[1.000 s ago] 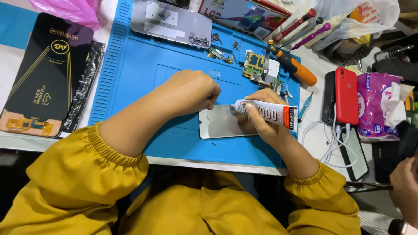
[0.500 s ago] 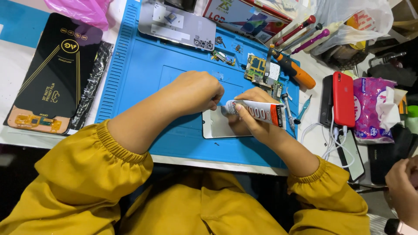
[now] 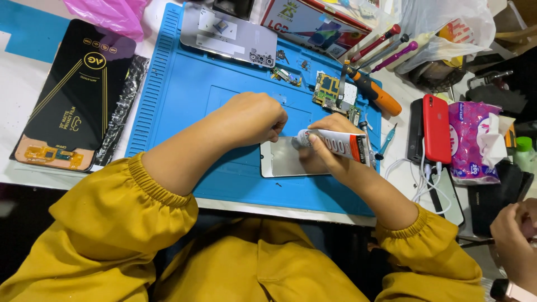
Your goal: Repairing a mobile phone by applying adhesive to the frame and assembling internal components using a screwdriver
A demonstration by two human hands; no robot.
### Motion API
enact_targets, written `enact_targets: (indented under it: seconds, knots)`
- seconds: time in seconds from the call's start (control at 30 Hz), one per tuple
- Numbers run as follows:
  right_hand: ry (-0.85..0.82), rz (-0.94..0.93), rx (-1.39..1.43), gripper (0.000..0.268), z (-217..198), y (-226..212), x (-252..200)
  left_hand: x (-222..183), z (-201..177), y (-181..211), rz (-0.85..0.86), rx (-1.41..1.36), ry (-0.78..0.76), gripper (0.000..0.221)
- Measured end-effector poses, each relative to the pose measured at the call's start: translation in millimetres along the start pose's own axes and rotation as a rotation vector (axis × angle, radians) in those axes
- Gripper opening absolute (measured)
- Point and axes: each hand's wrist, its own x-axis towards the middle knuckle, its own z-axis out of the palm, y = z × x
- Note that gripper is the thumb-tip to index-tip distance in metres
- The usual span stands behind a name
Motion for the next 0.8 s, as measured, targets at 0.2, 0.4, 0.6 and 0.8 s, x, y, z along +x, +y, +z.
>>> enact_targets:
  seconds: [0.2,0.4,0.6,0.8]
  knots:
    - [0.004,0.102,-0.065,0.013,-22.8,6.5,-11.0,0.2,4.0,-3.3,-0.017,0.002,0.003,0.016]
    - [0.078,0.126,-0.125,0.012,-40.3,29.9,-26.0,-1.9,-1.4,0.6,-0.024,0.001,-0.009,0.014]
    - [0.178,0.190,-0.208,0.014,-58.1,25.8,-33.6,-1.5,2.9,-2.2,-0.007,0.008,-0.008,0.013]
    - [0.403,0.095,0.097,0.014,-63.4,1.3,-33.1,-5.2,-0.6,-0.3,-0.032,-0.034,0.011,0.012]
